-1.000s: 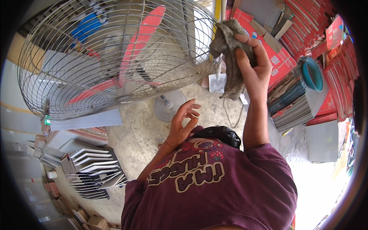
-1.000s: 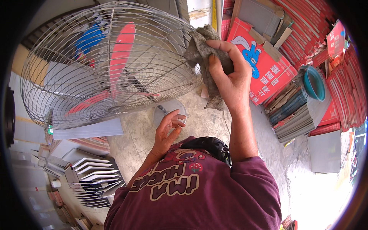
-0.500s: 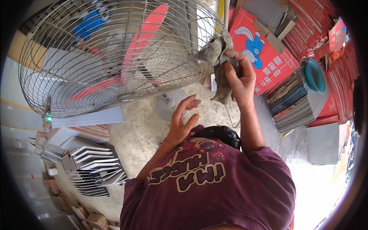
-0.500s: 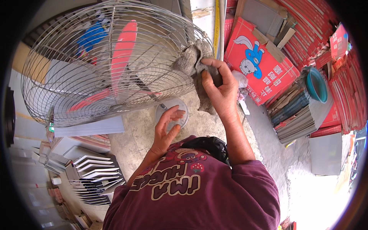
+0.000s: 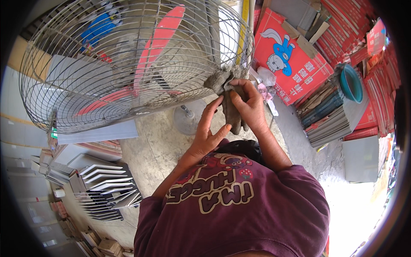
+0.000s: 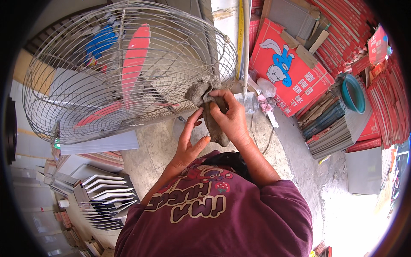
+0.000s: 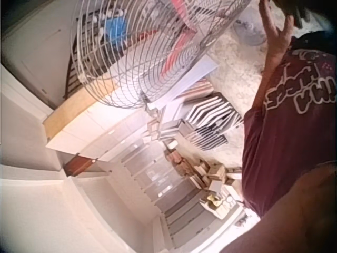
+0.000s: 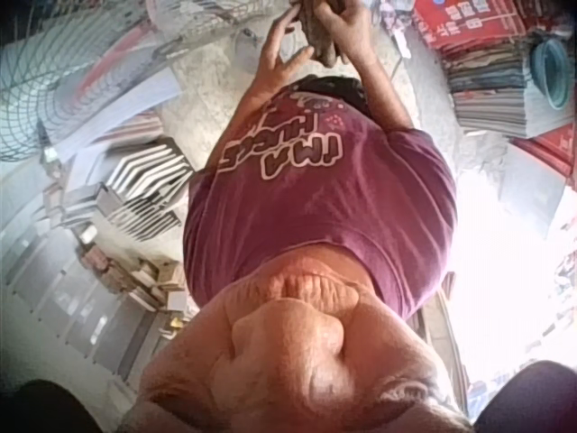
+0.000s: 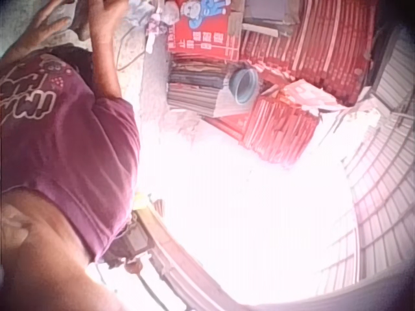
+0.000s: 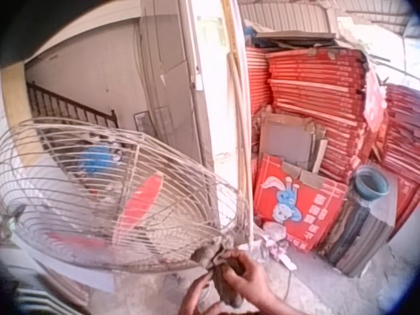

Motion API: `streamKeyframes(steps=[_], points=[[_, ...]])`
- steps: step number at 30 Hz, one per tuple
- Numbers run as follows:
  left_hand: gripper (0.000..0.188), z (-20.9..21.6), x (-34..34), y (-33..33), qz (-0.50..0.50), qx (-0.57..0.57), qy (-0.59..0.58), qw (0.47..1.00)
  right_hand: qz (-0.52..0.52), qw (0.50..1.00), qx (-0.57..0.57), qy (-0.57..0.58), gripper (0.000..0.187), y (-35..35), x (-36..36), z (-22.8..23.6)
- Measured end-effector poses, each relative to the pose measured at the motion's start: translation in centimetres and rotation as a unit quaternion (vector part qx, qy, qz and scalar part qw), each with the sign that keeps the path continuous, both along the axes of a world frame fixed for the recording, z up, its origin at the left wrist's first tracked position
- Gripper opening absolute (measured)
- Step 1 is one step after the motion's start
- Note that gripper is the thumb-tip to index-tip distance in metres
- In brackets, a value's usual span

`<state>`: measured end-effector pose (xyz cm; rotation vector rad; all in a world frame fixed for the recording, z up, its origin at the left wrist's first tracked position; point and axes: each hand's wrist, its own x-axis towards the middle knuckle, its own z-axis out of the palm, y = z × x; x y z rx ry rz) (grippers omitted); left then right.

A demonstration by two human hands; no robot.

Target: The person wipes a grey cloth near a fan, then holds the cloth up to view, and places it onto a stack of rectangular white panels one by one.

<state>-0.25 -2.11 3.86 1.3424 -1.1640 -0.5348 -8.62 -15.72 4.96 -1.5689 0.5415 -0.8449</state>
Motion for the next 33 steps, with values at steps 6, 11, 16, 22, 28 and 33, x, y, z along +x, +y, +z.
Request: streamKeyframes(steps=[6,11,16,22,28,33], points=[[0.065,0.1,0.0,0.6,0.004,-0.010,0.020,1.000,0.027,0.999,-0.022,0.011,0.024,0.8,-0.1,1.4],[0.062,2.8,0.6,1.0,0.011,-0.041,-0.018,0.999,0.033,0.998,-0.055,-0.007,0.025,1.5,-0.3,5.0],[0.062,4.6,1.7,1.3,0.005,-0.091,-0.100,0.991,0.004,0.960,-0.263,-0.097,0.030,1.6,0.2,7.2],[0.052,3.8,1.4,1.4,0.067,-0.128,-0.008,0.990,0.018,0.961,-0.252,-0.111,0.028,2.4,1.4,5.6],[0.054,1.7,1.3,1.8,0.067,-0.077,0.110,0.989,0.039,0.994,-0.086,-0.051,0.026,3.3,2.1,2.4],[0.052,1.4,1.3,1.8,0.076,-0.068,0.150,0.983,0.040,0.998,-0.041,-0.036,0.025,3.3,2.6,1.3]])
